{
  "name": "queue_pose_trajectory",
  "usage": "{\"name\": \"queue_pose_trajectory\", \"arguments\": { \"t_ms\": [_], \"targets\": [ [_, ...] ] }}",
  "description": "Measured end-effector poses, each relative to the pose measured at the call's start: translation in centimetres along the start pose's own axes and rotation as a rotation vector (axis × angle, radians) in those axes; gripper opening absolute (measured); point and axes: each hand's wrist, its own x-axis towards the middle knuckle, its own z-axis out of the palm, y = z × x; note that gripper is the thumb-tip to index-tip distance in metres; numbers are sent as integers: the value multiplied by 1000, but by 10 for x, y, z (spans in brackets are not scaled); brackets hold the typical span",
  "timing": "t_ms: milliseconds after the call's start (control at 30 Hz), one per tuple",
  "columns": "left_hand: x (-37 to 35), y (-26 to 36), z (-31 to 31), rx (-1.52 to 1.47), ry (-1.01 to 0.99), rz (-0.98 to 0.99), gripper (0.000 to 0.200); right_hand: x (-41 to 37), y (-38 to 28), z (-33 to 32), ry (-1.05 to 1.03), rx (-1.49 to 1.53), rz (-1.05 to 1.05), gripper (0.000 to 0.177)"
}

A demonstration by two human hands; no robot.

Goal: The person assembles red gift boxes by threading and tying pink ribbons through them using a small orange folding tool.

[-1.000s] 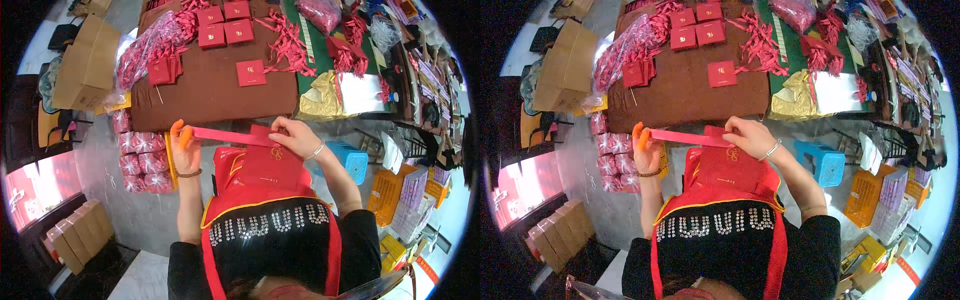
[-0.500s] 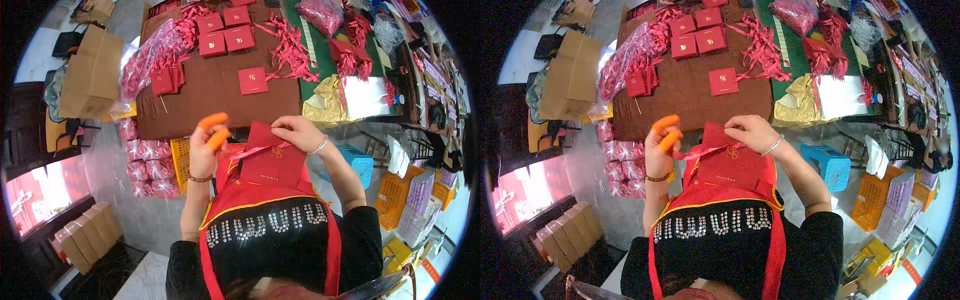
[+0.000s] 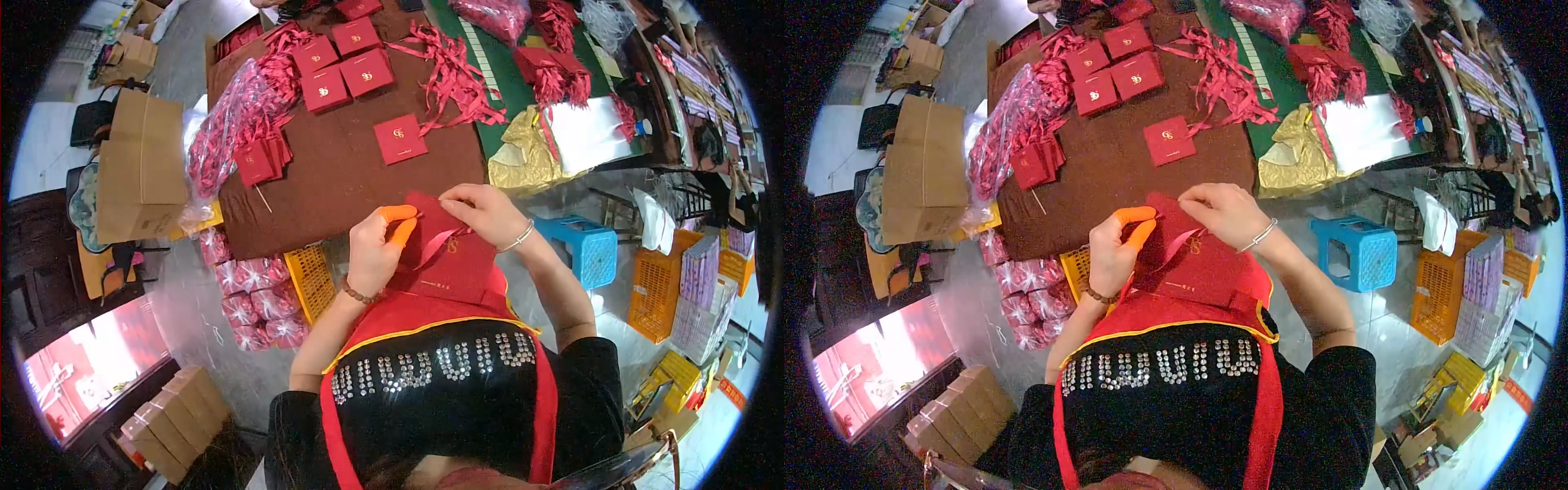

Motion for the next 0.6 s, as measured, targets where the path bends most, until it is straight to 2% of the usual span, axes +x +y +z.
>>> {"name": "queue_pose_trajectory", "arguments": {
  "t_ms": [67,100,167,600],
  "targets": [
    [3,3,5,88,35,119,15,0,0,-4,2,-1,-10,25],
    [5,6,7,87,41,117,15,2,1,-5,-2,5,-5,24],
    [9,9,13,188,114,287,12,4,2,-8,-16,8,-1,24],
    [19,6,17,327,180,423,11,18,0,-10,-49,-45,-138,22]
  ]
}}
